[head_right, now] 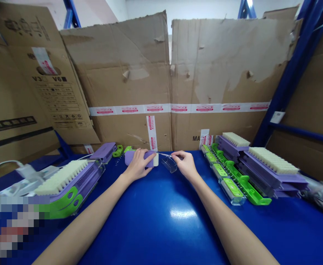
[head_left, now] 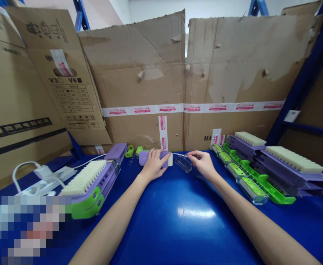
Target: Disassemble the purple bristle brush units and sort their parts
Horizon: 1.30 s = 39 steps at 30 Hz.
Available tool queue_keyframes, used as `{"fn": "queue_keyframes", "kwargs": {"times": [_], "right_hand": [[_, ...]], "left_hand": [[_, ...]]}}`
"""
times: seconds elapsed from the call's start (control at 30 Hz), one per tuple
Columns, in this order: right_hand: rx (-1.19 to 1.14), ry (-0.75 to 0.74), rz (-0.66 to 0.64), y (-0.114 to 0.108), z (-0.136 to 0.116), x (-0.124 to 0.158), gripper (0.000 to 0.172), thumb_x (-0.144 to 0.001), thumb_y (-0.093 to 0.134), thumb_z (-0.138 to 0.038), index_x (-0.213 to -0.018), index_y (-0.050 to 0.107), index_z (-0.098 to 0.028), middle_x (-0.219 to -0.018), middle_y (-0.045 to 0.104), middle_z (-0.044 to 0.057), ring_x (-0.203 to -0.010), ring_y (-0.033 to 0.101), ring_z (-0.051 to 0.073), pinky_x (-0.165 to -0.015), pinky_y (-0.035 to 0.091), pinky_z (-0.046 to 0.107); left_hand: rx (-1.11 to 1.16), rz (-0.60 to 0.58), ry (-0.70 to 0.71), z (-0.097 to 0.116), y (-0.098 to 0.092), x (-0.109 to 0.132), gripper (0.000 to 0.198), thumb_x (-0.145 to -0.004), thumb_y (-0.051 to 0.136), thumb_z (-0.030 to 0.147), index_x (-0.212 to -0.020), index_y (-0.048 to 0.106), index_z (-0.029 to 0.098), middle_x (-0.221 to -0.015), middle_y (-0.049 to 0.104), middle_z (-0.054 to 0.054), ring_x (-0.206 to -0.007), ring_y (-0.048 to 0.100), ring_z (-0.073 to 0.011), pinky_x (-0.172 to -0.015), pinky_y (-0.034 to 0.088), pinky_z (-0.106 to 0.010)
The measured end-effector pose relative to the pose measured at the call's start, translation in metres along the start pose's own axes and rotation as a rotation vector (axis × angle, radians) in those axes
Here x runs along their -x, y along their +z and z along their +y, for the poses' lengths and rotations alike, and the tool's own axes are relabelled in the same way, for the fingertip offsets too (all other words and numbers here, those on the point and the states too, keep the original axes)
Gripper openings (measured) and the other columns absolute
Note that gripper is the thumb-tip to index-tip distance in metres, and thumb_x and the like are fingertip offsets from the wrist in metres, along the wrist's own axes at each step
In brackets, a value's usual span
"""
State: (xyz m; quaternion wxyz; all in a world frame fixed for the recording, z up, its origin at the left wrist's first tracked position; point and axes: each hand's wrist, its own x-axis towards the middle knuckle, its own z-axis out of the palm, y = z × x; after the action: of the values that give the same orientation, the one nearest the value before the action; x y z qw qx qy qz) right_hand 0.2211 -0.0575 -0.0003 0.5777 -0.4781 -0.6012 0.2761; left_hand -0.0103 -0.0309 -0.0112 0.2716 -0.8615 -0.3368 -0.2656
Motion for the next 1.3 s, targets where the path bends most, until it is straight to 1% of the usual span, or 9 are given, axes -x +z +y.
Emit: {"fn": "queue_keyframes", "kwargs": {"times": [0.37, 0.47, 0.6, 0.7, 0.8, 0.87, 1.0, 1.13, 1.3], "right_hand": [[0.041, -0.062, -0.052, -0.011, -0.009, -0.003, 0.027, -0.064, 0.062, -0.038, -0.070, 0.070, -0.012, -0.066, 0.067, 0.007, -0.061, 0.059, 0.017, -0.057, 0.045, 0.027], [0.127, -0.120, -0.052, -0.013, -0.012, -0.003, 0.023, -0.068, 0.059, -0.034, -0.071, 0.069, -0.013, -0.073, 0.069, 0.008, -0.068, 0.062, 0.018, -0.064, 0.047, 0.028], [0.343, -0.269, -0.057, -0.010, -0.017, 0.002, 0.021, -0.076, 0.052, -0.027, -0.078, 0.069, -0.016, -0.080, 0.069, 0.007, -0.076, 0.063, 0.017, -0.070, 0.046, 0.027], [0.500, -0.360, -0.140, 0.000, -0.017, 0.010, 0.023, -0.082, 0.047, -0.024, -0.089, 0.068, -0.017, -0.087, 0.069, 0.007, -0.079, 0.063, 0.016, -0.074, 0.046, 0.026], [0.559, -0.347, -0.238, 0.012, -0.013, 0.017, 0.027, -0.085, 0.044, -0.021, -0.103, 0.064, -0.016, -0.094, 0.069, 0.008, -0.083, 0.063, 0.017, -0.076, 0.046, 0.026], [0.572, -0.342, -0.247, 0.016, -0.011, 0.019, 0.030, -0.085, 0.044, -0.020, -0.108, 0.062, -0.015, -0.099, 0.068, 0.010, -0.088, 0.064, 0.018, -0.078, 0.046, 0.027], [0.546, -0.295, -0.201, 0.011, -0.016, 0.018, 0.029, -0.082, 0.048, -0.021, -0.103, 0.068, -0.017, -0.098, 0.070, 0.008, -0.086, 0.065, 0.020, -0.078, 0.047, 0.028], [0.498, -0.196, -0.262, 0.000, -0.023, 0.013, 0.027, -0.080, 0.052, -0.022, -0.098, 0.071, -0.019, -0.095, 0.071, 0.006, -0.083, 0.066, 0.021, -0.075, 0.048, 0.028], [0.516, -0.212, -0.310, -0.004, -0.024, 0.011, 0.027, -0.079, 0.052, -0.021, -0.098, 0.072, -0.021, -0.097, 0.071, 0.004, -0.086, 0.066, 0.022, -0.077, 0.048, 0.030]], "left_hand": [[0.023, 0.009, 0.113, 0.001, 0.002, -0.002, 0.052, -0.073, 0.059, 0.017, -0.124, 0.048, 0.018, -0.117, 0.042, -0.015, -0.111, 0.039, -0.0307, -0.093, 0.037, -0.052], [0.003, 0.027, 0.157, 0.000, 0.005, -0.002, 0.049, -0.076, 0.054, 0.014, -0.124, 0.047, 0.019, -0.118, 0.043, -0.014, -0.113, 0.039, -0.0299, -0.095, 0.037, -0.052], [-0.025, 0.040, 0.129, 0.001, 0.008, -0.001, 0.047, -0.080, 0.047, 0.013, -0.126, 0.046, 0.019, -0.116, 0.045, -0.014, -0.111, 0.041, -0.0285, -0.093, 0.039, -0.050], [-0.055, 0.029, 0.106, 0.002, 0.007, -0.001, 0.047, -0.081, 0.047, 0.015, -0.127, 0.045, 0.016, -0.115, 0.046, -0.015, -0.108, 0.043, -0.0282, -0.091, 0.042, -0.047], [-0.072, 0.031, 0.109, 0.003, 0.007, -0.002, 0.045, -0.082, 0.045, 0.014, -0.127, 0.046, 0.017, -0.113, 0.047, -0.014, -0.106, 0.045, -0.0270, -0.091, 0.042, -0.046], [-0.081, 0.029, 0.104, 0.004, 0.007, -0.003, 0.046, -0.083, 0.043, 0.014, -0.128, 0.045, 0.018, -0.112, 0.047, -0.014, -0.105, 0.046, -0.0265, -0.091, 0.042, -0.046], [-0.069, 0.026, 0.112, 0.004, 0.008, -0.003, 0.046, -0.082, 0.044, 0.014, -0.128, 0.044, 0.016, -0.115, 0.046, -0.015, -0.110, 0.043, -0.0277, -0.095, 0.040, -0.049], [-0.071, 0.033, 0.139, 0.004, 0.007, -0.003, 0.044, -0.082, 0.045, 0.013, -0.126, 0.047, 0.016, -0.115, 0.046, -0.015, -0.115, 0.041, -0.0281, -0.100, 0.035, -0.054], [-0.112, 0.085, 0.195, 0.006, 0.005, -0.003, 0.040, -0.084, 0.042, 0.009, -0.123, 0.049, 0.013, -0.111, 0.049, -0.014, -0.112, 0.044, -0.0253, -0.104, 0.034, -0.052]]}}
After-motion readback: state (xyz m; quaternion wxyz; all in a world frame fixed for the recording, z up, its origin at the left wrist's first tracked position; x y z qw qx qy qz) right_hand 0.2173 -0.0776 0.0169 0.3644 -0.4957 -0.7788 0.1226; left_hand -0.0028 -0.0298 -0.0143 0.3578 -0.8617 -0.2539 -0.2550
